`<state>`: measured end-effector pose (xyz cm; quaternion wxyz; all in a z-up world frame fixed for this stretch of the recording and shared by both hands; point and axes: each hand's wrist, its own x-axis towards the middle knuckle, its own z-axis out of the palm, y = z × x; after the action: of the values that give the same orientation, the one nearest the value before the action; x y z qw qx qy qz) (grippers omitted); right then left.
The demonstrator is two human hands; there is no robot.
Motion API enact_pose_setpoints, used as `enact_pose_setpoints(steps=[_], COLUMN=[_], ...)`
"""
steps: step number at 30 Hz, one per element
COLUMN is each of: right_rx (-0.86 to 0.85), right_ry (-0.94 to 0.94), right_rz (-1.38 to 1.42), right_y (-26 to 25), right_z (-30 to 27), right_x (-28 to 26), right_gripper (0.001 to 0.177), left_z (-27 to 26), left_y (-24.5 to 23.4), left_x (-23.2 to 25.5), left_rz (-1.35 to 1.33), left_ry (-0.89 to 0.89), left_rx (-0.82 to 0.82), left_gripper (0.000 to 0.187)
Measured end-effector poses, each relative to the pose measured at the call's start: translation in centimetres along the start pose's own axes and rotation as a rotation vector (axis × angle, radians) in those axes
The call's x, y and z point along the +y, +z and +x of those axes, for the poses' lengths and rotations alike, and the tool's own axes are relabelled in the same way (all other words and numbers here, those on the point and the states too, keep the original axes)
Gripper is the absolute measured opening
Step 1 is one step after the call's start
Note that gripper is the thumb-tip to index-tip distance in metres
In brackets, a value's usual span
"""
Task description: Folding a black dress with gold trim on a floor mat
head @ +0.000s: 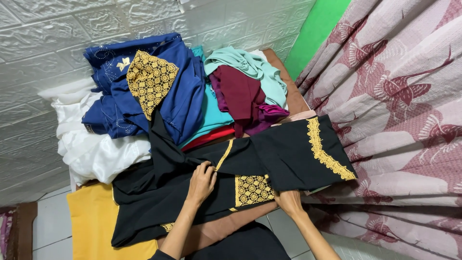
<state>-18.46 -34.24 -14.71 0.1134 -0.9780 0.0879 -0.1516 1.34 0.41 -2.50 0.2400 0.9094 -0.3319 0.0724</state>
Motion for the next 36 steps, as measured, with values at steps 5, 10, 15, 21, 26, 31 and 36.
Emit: enact_pose_setpoints(steps=[5, 10, 15, 21, 26, 31, 36], right_rx=[0.123, 0.209, -0.044, -0.005, -0.194, -0.177, -0.143], right_ry=[-0.075, -0.015, -0.115, 0.004, -0.123, -0.058, -0.171], right_rz=[0.138, -0.007, -0.316, 0.288, 0.089, 0.226, 0.536], right_y=[-10.6, -9.5, -7.7, -7.7, -8.6, -6.9, -4.5], right_z=[-1.6, -0.5, 3.6, 4.7, 2.5, 6.2, 16.1], right_x=[-7.6, -8.1, -7.6, -4.6, -6.1, -9.0, -18.1], right_gripper=[0.017, 0.042, 0.1, 0.048, 0.065, 0.057, 0.029], left_z=[-0.9, -0.9, -0.9, -2.8, -3.1, -3.3, -6.5], left_y=[-1.2, 0.5, 1.8, 2.5, -0.4, -4.3, -6.2], left_x=[1.2, 2.5, 3.4, 1.4, 2.1, 0.3, -5.7], left_rz=[-0.134, -0.124, -0.106, 0.07, -0.03, -0.106, -0.023], left_ry=[-0.027, 0.066, 0.091, 0.008, -0.061, -0.268, -0.457], left_rx=[0.052, 0.025, -0.035, -0.172, -0.225, -0.037, 0.121], left_gripper=[0.017, 0.02, 0.022, 0.033, 0.039, 0.035, 0.034])
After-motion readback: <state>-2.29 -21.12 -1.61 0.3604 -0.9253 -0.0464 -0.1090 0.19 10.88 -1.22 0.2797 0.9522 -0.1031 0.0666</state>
